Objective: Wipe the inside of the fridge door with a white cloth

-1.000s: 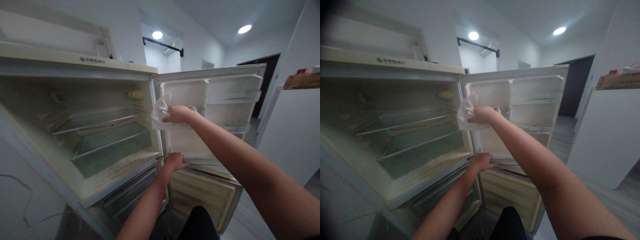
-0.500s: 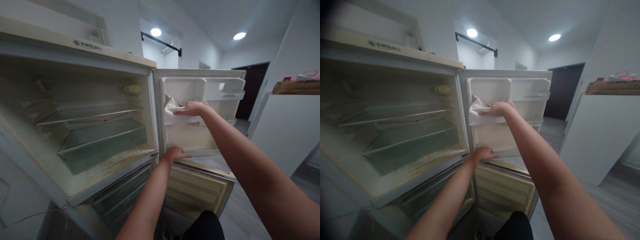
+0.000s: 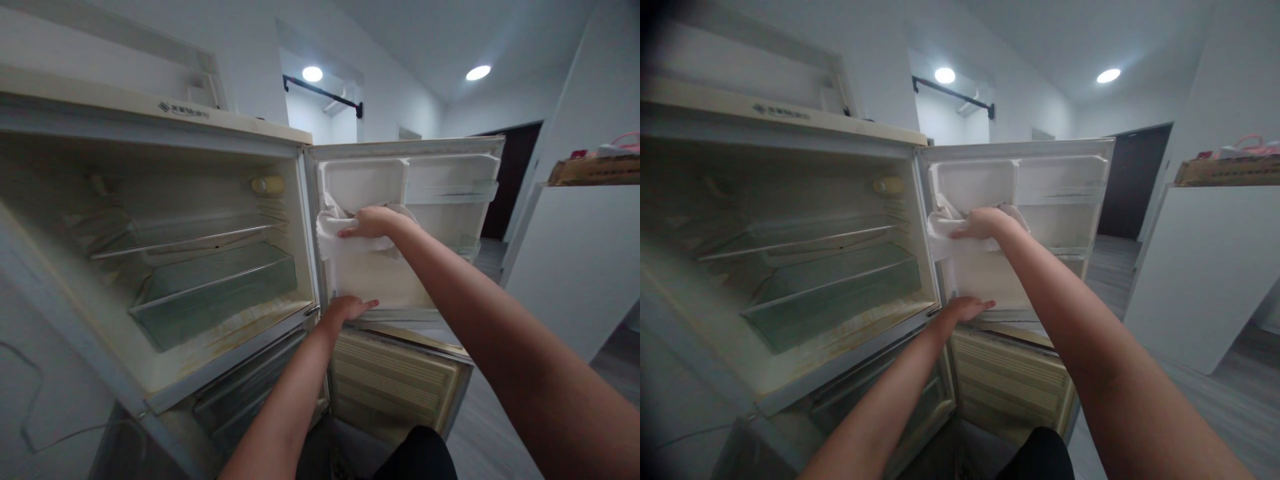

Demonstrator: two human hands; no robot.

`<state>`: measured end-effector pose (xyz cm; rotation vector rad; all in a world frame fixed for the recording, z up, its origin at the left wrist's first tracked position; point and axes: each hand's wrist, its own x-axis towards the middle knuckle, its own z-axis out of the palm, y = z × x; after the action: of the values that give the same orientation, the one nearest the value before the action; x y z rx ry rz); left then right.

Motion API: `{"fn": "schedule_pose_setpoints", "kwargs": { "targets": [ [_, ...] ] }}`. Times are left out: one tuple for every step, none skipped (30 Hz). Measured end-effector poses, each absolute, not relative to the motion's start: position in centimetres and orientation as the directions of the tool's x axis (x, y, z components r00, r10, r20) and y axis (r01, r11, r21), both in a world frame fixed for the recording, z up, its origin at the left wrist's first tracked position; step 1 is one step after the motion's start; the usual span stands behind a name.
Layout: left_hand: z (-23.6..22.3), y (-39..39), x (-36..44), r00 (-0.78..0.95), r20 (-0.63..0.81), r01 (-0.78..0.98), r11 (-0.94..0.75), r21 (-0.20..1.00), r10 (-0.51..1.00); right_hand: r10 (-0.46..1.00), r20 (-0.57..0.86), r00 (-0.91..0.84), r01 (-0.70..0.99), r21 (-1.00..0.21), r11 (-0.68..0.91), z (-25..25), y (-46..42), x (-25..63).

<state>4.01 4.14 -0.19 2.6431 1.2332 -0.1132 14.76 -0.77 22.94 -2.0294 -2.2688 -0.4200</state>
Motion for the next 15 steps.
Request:
{"fn": "schedule_pose_setpoints", "kwargs": {
  "targets": [
    [-0.1, 4.1, 4.0, 0.644, -0.164, 0.765, -0.623, 0.162, 0.747, 0.961, 0.237, -0.144, 0.981, 0.16, 0.107, 22.9, -0.7, 14.7],
    [-0.1, 4.0, 4.1, 0.639, -0.167, 0.769, -0.619, 0.157, 0.751, 0.956, 0.244, -0.164, 0.978, 0.166, 0.125, 22.9, -0.6, 14.7],
    [-0.1, 4.0, 4.1, 0.632, -0.171, 0.775, -0.613, 0.153, 0.756, 0.948, 0.256, -0.187, 0.975, 0.169, 0.147, 22.9, -0.5, 14.6],
    [-0.1, 4.0, 4.2, 0.627, -0.172, 0.779, -0.609, 0.15, 0.76, 0.939, 0.269, -0.212, 0.971, 0.169, 0.171, 22.8, -0.4, 14.6],
    [-0.1, 4.0, 4.3, 0.624, -0.171, 0.781, -0.606, 0.148, 0.763, 0.931, 0.28, -0.233, 0.967, 0.169, 0.191, 22.8, -0.4, 14.5],
    [-0.1, 4.0, 4.4, 0.624, -0.167, 0.781, -0.607, 0.147, 0.763, 0.926, 0.287, -0.244, 0.965, 0.167, 0.203, 22.8, -0.3, 14.5],
    [-0.2, 4.0, 4.4, 0.625, -0.163, 0.78, -0.608, 0.147, 0.763, 0.926, 0.287, -0.244, 0.965, 0.164, 0.203, 22.7, -0.2, 14.6],
    [-0.2, 4.0, 4.5, 0.625, -0.161, 0.78, -0.608, 0.147, 0.764, 0.932, 0.282, -0.23, 0.969, 0.16, 0.191, 22.7, -0.2, 14.6],
    [-0.2, 4.0, 4.5, 0.624, -0.16, 0.781, -0.607, 0.147, 0.765, 0.94, 0.272, -0.207, 0.973, 0.153, 0.17, 22.8, -0.1, 14.7],
    [-0.3, 4.0, 4.6, 0.623, -0.161, 0.782, -0.606, 0.146, 0.766, 0.947, 0.265, -0.183, 0.978, 0.144, 0.149, 22.8, 0.0, 14.7],
    [-0.3, 4.1, 4.6, 0.622, -0.162, 0.783, -0.605, 0.147, 0.766, 0.951, 0.264, -0.161, 0.983, 0.133, 0.13, 22.8, 0.1, 14.8],
    [-0.3, 4.1, 4.7, 0.621, -0.164, 0.783, -0.604, 0.147, 0.766, 0.953, 0.266, -0.146, 0.986, 0.121, 0.117, 22.9, 0.2, 14.9],
    [-0.4, 4.1, 4.7, 0.619, -0.165, 0.785, -0.602, 0.146, 0.768, 0.953, 0.27, -0.137, 0.987, 0.114, 0.109, 23.0, 0.3, 14.9],
    [-0.4, 4.1, 4.7, 0.618, -0.167, 0.786, -0.6, 0.145, 0.769, 0.951, 0.276, -0.137, 0.987, 0.116, 0.109, 23.0, 0.3, 14.9],
    [-0.4, 4.1, 4.7, 0.616, -0.17, 0.788, -0.599, 0.143, 0.769, 0.948, 0.281, -0.148, 0.985, 0.125, 0.117, 23.0, 0.4, 14.9]
  ]
}}
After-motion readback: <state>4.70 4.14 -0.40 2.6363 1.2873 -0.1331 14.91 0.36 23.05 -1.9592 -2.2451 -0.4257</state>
